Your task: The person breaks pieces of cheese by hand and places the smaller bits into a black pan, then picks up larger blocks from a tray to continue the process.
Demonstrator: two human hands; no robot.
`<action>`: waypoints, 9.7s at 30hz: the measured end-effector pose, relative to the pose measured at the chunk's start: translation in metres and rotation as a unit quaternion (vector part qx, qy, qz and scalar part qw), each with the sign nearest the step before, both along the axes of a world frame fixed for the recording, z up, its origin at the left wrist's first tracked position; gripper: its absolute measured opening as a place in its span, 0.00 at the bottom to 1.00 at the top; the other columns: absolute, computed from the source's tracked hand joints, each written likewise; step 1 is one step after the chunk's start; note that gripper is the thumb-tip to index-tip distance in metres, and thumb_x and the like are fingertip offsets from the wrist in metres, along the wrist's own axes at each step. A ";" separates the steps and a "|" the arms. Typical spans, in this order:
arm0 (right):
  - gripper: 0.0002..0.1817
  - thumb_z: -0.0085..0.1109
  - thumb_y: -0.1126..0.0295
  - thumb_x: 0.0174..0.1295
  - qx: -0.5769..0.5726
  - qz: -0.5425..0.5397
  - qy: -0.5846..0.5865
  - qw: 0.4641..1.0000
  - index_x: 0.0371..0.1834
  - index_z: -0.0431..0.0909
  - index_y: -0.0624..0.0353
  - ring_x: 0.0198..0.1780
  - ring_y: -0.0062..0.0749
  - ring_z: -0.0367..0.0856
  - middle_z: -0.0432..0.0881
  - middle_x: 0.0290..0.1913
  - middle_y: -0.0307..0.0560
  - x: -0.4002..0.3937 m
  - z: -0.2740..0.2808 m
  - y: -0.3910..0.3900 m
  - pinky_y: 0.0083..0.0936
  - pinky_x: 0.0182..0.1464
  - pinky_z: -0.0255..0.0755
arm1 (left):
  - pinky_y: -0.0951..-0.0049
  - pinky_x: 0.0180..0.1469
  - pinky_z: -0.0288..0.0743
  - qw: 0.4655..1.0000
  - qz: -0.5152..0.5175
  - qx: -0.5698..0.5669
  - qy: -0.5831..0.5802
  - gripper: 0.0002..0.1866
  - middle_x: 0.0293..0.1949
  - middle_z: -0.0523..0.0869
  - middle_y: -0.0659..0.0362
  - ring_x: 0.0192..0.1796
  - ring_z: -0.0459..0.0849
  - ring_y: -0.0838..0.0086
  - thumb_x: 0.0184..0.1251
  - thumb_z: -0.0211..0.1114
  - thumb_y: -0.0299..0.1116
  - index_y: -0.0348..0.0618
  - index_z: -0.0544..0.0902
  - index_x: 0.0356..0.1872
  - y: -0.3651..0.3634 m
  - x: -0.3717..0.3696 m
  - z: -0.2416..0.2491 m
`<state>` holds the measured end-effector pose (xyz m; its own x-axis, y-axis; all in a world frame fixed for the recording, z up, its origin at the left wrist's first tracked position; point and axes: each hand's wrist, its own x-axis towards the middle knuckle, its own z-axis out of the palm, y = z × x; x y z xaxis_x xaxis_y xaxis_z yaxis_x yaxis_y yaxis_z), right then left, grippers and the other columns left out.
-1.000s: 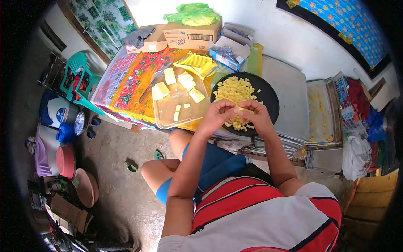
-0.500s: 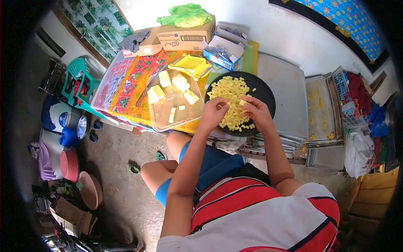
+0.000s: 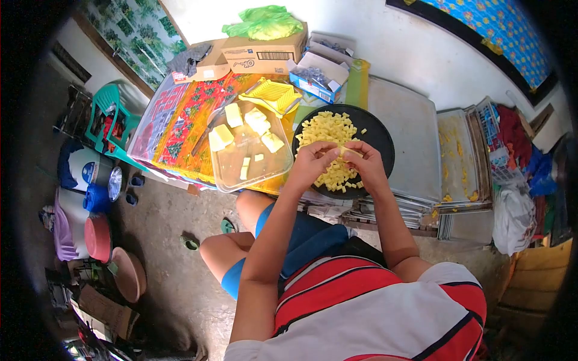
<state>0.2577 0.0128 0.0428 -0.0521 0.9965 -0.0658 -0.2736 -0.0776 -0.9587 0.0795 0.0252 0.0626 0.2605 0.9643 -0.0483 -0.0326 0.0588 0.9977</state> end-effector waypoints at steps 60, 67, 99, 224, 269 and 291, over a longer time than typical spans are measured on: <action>0.13 0.59 0.75 0.60 -0.012 -0.066 0.024 0.997 0.48 0.78 0.65 0.38 0.19 0.79 0.81 0.41 0.39 0.025 -0.010 0.006 0.17 0.39 0.76 | 0.72 0.34 0.74 0.952 0.091 0.194 0.219 0.13 0.28 0.82 0.59 0.30 0.80 0.71 0.57 0.69 0.36 0.41 0.82 0.39 0.003 0.029 -0.028; 0.13 0.61 0.74 0.60 -0.019 -0.064 -0.041 0.997 0.48 0.77 0.62 0.38 0.18 0.80 0.81 0.40 0.39 0.027 -0.017 0.005 0.15 0.39 0.77 | 0.66 0.38 0.76 0.922 0.097 0.189 0.323 0.13 0.30 0.82 0.54 0.34 0.83 0.62 0.54 0.69 0.37 0.43 0.83 0.39 0.003 0.034 -0.028; 0.13 0.61 0.75 0.60 -0.030 -0.036 -0.029 0.998 0.49 0.77 0.63 0.38 0.20 0.80 0.81 0.40 0.40 0.025 -0.013 0.006 0.19 0.39 0.78 | 0.62 0.46 0.72 0.850 0.102 0.334 0.394 0.10 0.35 0.80 0.56 0.45 0.77 0.59 0.52 0.67 0.35 0.48 0.86 0.37 0.003 0.030 -0.032; 0.13 0.61 0.72 0.56 0.377 -0.108 -0.385 0.835 0.46 0.79 0.58 0.46 0.45 0.78 0.81 0.42 0.51 -0.064 0.010 0.009 0.34 0.50 0.70 | 0.59 0.53 0.65 0.819 0.358 0.304 0.330 0.16 0.44 0.79 0.57 0.50 0.74 0.60 0.52 0.67 0.33 0.48 0.83 0.44 -0.028 -0.045 -0.022; 0.20 0.62 0.72 0.60 0.144 0.255 -0.031 0.956 0.56 0.75 0.59 0.46 0.18 0.77 0.76 0.53 0.38 -0.175 0.041 0.005 0.19 0.44 0.73 | 0.73 0.39 0.79 0.875 0.122 -0.057 -0.464 0.12 0.35 0.84 0.58 0.33 0.82 0.75 0.68 0.61 0.38 0.39 0.79 0.44 -0.052 -0.140 -0.019; 0.15 0.66 0.74 0.56 0.314 0.208 -0.117 0.919 0.48 0.78 0.57 0.44 0.17 0.75 0.77 0.45 0.37 -0.132 0.079 -0.006 0.16 0.41 0.70 | 0.79 0.38 0.75 0.957 0.135 0.065 -0.249 0.11 0.36 0.85 0.58 0.33 0.79 0.79 0.62 0.66 0.25 0.33 0.82 0.44 -0.072 -0.120 0.030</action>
<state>0.1254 0.0066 0.1214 -0.4956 0.7387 0.4568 -0.1257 0.4594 -0.8793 -0.0407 -0.0467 0.0927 -0.0395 0.9892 0.1414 -0.5025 -0.1420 0.8528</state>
